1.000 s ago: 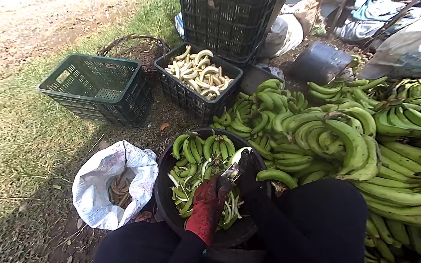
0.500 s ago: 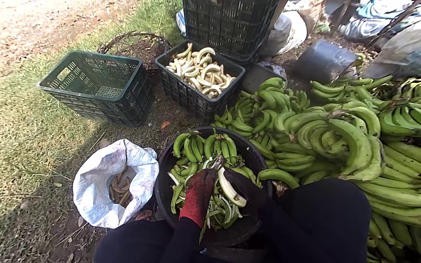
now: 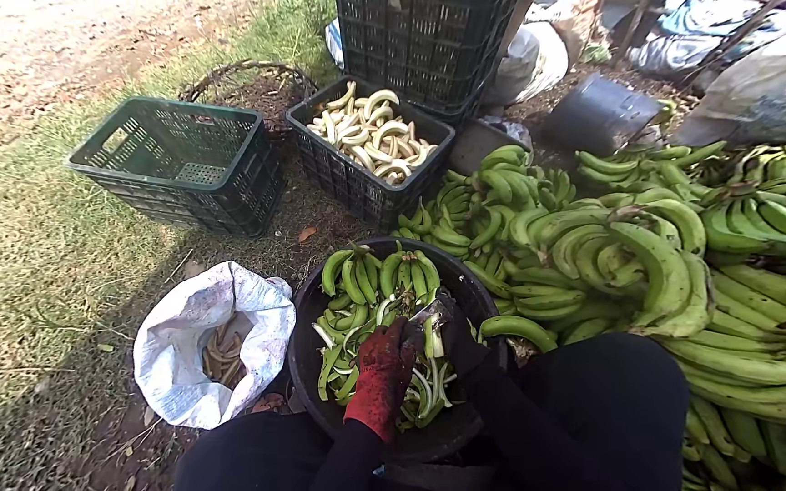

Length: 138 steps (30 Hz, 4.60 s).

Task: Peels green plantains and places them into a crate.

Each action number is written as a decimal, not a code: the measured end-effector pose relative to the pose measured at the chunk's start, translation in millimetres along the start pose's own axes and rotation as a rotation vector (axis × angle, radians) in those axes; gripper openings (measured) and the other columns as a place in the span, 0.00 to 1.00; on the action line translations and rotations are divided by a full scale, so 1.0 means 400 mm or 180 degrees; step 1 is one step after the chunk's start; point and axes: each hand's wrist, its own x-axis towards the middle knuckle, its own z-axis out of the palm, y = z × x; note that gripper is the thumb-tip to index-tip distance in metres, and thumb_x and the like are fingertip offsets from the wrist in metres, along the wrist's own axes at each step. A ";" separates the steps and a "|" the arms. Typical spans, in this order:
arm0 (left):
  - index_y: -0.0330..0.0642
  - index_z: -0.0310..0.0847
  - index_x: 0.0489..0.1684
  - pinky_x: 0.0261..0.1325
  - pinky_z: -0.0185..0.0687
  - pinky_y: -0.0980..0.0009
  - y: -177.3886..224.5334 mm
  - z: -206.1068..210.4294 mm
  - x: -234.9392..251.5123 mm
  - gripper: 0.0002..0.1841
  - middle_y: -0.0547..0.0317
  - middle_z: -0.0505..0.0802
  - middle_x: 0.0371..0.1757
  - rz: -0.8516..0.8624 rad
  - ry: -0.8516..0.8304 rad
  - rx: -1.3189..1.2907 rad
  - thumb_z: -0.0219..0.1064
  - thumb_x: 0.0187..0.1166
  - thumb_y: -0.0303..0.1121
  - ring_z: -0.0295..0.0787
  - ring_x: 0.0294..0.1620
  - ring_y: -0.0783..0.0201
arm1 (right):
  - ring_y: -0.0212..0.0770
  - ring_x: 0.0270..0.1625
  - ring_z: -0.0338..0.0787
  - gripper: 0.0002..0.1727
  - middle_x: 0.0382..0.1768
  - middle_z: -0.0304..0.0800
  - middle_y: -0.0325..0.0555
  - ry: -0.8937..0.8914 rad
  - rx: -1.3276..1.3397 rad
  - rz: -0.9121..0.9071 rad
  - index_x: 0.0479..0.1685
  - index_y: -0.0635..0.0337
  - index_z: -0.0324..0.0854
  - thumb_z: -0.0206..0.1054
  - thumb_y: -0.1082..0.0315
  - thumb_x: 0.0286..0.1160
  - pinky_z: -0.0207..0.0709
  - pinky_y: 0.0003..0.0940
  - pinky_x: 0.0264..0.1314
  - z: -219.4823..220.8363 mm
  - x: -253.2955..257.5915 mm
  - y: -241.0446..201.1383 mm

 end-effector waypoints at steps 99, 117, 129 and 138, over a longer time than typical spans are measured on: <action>0.44 0.78 0.73 0.39 0.90 0.63 -0.060 -0.074 0.084 0.27 0.53 0.92 0.42 -0.1132 0.0260 -0.3495 0.44 0.94 0.52 0.91 0.36 0.60 | 0.57 0.74 0.82 0.31 0.73 0.81 0.61 -0.0160 -0.2423 0.2213 0.80 0.62 0.70 0.60 0.50 0.87 0.74 0.57 0.73 0.234 0.061 -0.003; 0.46 0.74 0.79 0.41 0.90 0.63 -0.040 -0.128 -0.020 0.29 0.51 0.91 0.44 -0.0517 0.0649 -0.3119 0.40 0.95 0.53 0.90 0.36 0.58 | 0.47 0.43 0.87 0.23 0.49 0.84 0.55 0.0248 -0.0068 0.0948 0.77 0.59 0.68 0.56 0.59 0.90 0.83 0.46 0.41 -0.080 0.104 0.086; 0.44 0.77 0.76 0.38 0.89 0.64 -0.042 -0.162 0.006 0.31 0.51 0.90 0.41 -0.0486 0.0564 -0.3432 0.38 0.94 0.55 0.88 0.35 0.58 | 0.61 0.66 0.87 0.50 0.66 0.84 0.64 0.0307 -0.2658 0.1317 0.86 0.63 0.57 0.68 0.39 0.71 0.80 0.64 0.66 0.150 0.160 0.238; 0.47 0.77 0.78 0.44 0.92 0.61 -0.043 -0.138 0.031 0.25 0.55 0.92 0.45 -0.0624 0.0153 -0.3283 0.45 0.95 0.49 0.91 0.39 0.60 | 0.59 0.80 0.76 0.43 0.81 0.70 0.66 -0.0355 -0.3115 0.1846 0.90 0.71 0.47 0.62 0.57 0.84 0.70 0.55 0.79 0.211 0.111 -0.076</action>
